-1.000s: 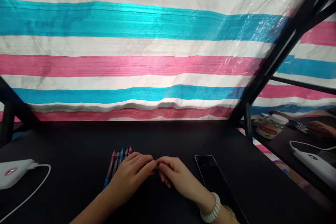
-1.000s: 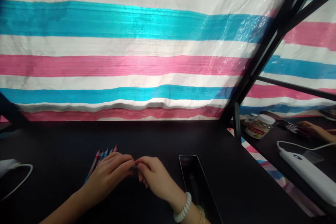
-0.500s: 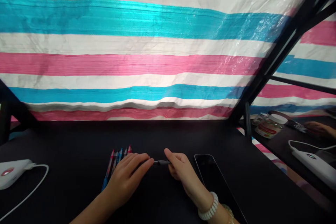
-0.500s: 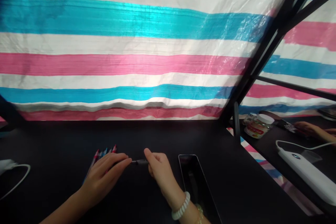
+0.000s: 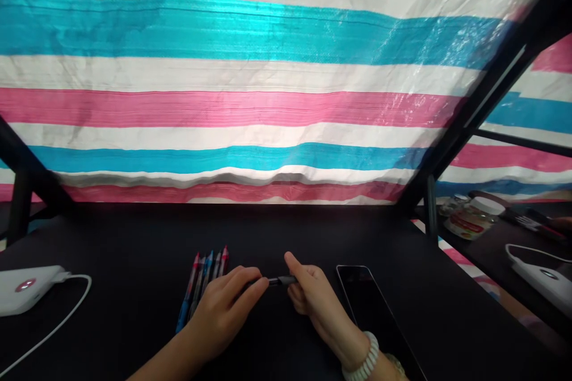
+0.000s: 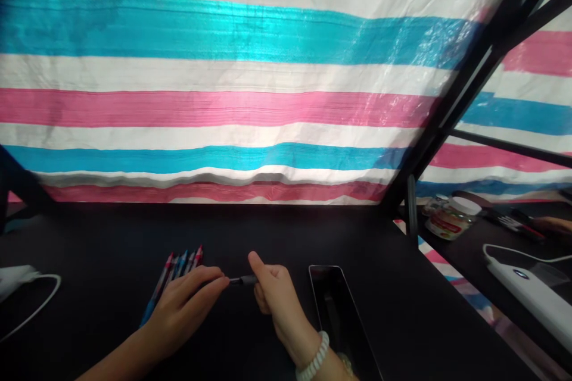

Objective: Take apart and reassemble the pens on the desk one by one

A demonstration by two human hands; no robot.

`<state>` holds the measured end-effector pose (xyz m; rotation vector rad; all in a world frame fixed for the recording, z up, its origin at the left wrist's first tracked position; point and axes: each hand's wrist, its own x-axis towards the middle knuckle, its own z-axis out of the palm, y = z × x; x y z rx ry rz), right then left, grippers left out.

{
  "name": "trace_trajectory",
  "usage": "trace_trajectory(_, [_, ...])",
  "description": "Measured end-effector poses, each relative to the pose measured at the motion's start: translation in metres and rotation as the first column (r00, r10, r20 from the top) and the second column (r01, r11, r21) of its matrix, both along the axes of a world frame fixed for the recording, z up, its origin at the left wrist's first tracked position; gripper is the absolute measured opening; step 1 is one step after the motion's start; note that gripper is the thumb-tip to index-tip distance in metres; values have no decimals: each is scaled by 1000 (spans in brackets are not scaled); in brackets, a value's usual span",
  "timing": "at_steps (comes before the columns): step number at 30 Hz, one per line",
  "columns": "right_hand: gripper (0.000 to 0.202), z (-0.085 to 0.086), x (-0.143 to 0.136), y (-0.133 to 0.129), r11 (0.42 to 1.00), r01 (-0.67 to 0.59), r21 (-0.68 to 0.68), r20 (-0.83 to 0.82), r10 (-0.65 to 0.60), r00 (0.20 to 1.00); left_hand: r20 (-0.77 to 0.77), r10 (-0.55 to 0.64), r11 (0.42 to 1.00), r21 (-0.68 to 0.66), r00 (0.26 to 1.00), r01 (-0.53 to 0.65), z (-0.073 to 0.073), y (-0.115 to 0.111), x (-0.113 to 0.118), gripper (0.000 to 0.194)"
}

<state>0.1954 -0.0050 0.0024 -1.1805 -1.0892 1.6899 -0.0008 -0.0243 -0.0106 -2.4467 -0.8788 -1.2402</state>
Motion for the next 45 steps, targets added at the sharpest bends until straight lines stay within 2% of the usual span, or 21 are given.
trace_trajectory(5, [73, -3, -2, -1, 999, 30, 32, 19, -30, 999, -9, 11, 999, -36, 1000, -11, 0, 0, 3, 19])
trace_trajectory(12, [71, -8, -2, 0, 992, 121, 41, 0, -121, 993, 26, -9, 1000, 1, 1000, 9, 9, -1, 9, 24])
trace_trajectory(17, [67, -6, -3, 1, 984, 165, 60, 13, -166, 986, 14, -6, 1000, 28, 1000, 5, 5, 1, 10, 27])
trace_trajectory(23, [62, -10, -4, 1, 971, 169, 171, 87, -186, 979, -66, 66, 997, 39, 996, -64, 2, 0, 14, 14])
trace_trajectory(30, [57, -19, -7, -2, 958, 122, 261, 171, -170, 970, -129, 196, 981, 30, 972, -194, 1, 0, 19, 21])
trace_trajectory(34, [54, -19, -9, -5, 952, 105, 288, 189, -164, 968, -141, 232, 972, -5, 962, -235, 4, -3, 20, 24])
trace_trajectory(38, [53, -14, -11, -9, 934, 82, 349, 247, -176, 953, -144, 215, 971, -73, 966, -227, 6, -8, 21, 23])
trace_trajectory(43, [49, 0, -14, -19, 858, 66, 509, 292, -244, 925, -80, 134, 960, -236, 988, -149, 7, -10, 19, 25])
trace_trajectory(45, [48, 5, -14, -20, 837, 61, 543, 303, -264, 916, -50, 99, 960, -258, 994, -108, 8, -9, 17, 24])
